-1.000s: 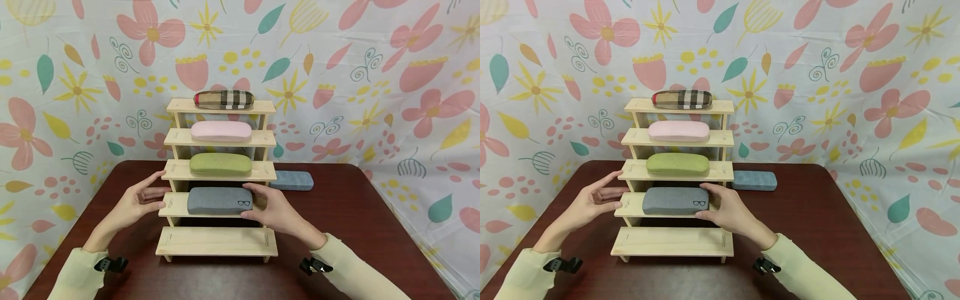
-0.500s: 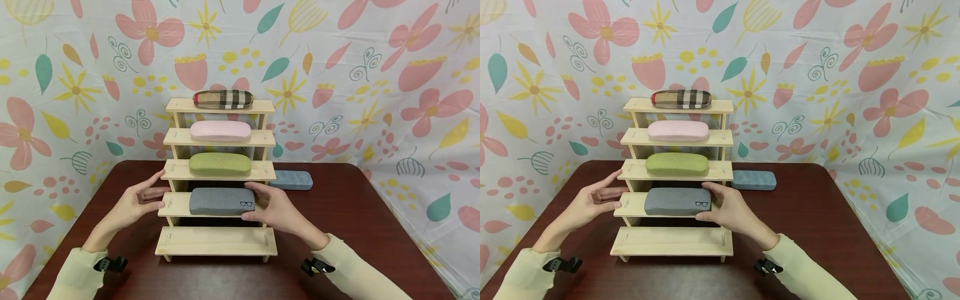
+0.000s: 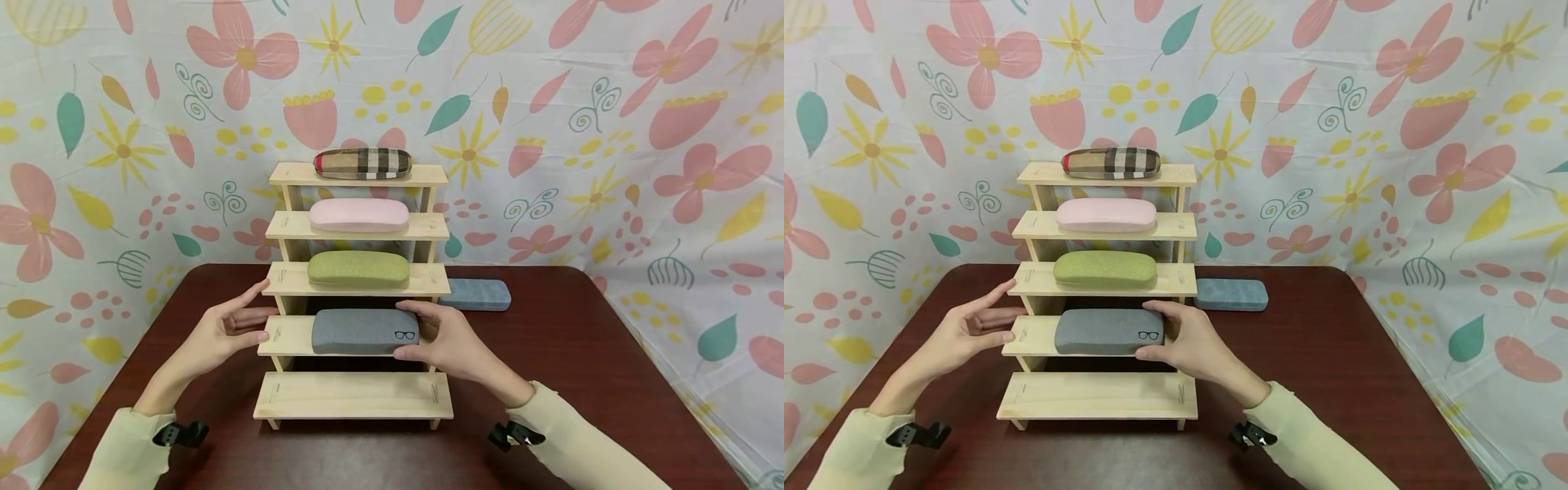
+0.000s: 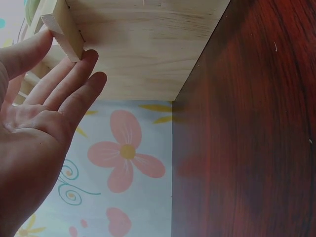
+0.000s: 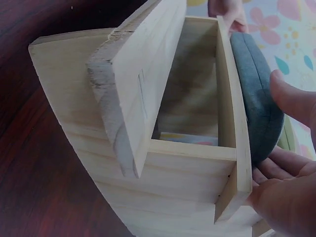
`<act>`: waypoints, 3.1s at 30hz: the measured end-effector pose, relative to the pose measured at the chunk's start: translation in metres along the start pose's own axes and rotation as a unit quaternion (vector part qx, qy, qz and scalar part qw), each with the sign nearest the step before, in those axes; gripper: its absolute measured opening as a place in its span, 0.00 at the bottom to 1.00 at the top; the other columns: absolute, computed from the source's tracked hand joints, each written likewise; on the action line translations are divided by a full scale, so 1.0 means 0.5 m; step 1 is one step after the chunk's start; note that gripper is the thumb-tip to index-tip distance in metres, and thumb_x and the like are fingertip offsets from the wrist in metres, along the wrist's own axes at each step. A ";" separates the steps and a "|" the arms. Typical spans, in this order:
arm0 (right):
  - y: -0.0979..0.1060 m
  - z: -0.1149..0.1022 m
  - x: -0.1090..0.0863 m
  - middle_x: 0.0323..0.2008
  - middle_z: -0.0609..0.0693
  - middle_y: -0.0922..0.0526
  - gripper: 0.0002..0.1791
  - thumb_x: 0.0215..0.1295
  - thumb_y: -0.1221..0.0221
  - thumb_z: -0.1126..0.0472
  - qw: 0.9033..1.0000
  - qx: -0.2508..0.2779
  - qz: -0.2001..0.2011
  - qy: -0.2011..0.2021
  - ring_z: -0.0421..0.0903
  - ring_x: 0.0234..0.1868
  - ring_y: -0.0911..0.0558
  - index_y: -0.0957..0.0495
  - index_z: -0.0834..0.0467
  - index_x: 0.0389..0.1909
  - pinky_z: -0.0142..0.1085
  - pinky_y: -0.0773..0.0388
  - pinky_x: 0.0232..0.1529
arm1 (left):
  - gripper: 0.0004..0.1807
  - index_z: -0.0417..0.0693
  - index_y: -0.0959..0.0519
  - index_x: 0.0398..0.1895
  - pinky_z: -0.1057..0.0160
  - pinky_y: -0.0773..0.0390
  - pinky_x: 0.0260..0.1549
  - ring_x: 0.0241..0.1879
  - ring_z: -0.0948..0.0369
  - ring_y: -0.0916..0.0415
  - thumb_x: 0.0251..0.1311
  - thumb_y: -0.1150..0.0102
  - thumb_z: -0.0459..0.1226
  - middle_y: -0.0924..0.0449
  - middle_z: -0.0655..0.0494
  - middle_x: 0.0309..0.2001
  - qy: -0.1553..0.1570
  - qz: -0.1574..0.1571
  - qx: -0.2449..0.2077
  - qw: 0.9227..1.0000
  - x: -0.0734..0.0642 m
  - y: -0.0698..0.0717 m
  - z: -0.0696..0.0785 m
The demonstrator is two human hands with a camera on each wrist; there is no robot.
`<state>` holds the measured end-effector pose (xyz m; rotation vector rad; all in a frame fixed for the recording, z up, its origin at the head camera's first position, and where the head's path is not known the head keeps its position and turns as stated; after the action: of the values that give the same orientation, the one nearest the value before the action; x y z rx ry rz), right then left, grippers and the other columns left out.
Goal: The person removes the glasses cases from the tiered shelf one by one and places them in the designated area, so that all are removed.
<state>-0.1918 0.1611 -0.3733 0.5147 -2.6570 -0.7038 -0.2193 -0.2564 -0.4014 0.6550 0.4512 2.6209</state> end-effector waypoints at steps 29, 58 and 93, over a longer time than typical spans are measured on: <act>-0.004 0.006 -0.006 0.58 0.48 0.17 0.38 0.55 0.19 0.50 0.999 -0.038 0.016 0.011 0.46 0.50 0.19 0.19 0.52 0.67 0.49 0.21 0.50 | 0.50 0.46 0.41 0.84 0.65 0.17 0.51 0.58 0.62 0.17 0.61 0.32 0.19 0.19 0.28 0.57 -0.008 0.002 -0.010 1.000 0.002 0.001 -0.003; 0.083 0.052 -0.093 0.51 0.47 0.17 0.33 0.59 0.21 0.61 0.999 0.016 0.046 0.021 0.48 0.44 0.16 0.21 0.48 0.65 0.40 0.19 0.46 | 0.49 0.46 0.41 0.84 0.65 0.18 0.52 0.58 0.62 0.17 0.61 0.32 0.19 0.18 0.30 0.56 -0.005 0.003 -0.015 1.000 0.001 0.002 -0.001; 0.281 0.096 -0.217 0.59 0.53 0.20 0.37 0.57 0.27 0.78 0.994 -0.037 0.097 0.032 0.45 0.46 0.19 0.24 0.62 0.68 0.31 0.23 0.44 | 0.49 0.47 0.42 0.84 0.66 0.18 0.52 0.59 0.62 0.17 0.62 0.31 0.19 0.19 0.27 0.57 -0.004 0.002 -0.011 1.000 0.001 0.000 -0.001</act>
<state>-0.1526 0.3404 -0.3637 0.2495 -2.5658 -0.7094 -0.2201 -0.2563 -0.4017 0.6595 0.4189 2.6219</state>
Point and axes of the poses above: each hand's wrist, its own x-axis towards the middle knuckle, its own y-axis out of the back of the hand, z = x × y, the point moved 1 cm from there along x, towards the middle knuckle
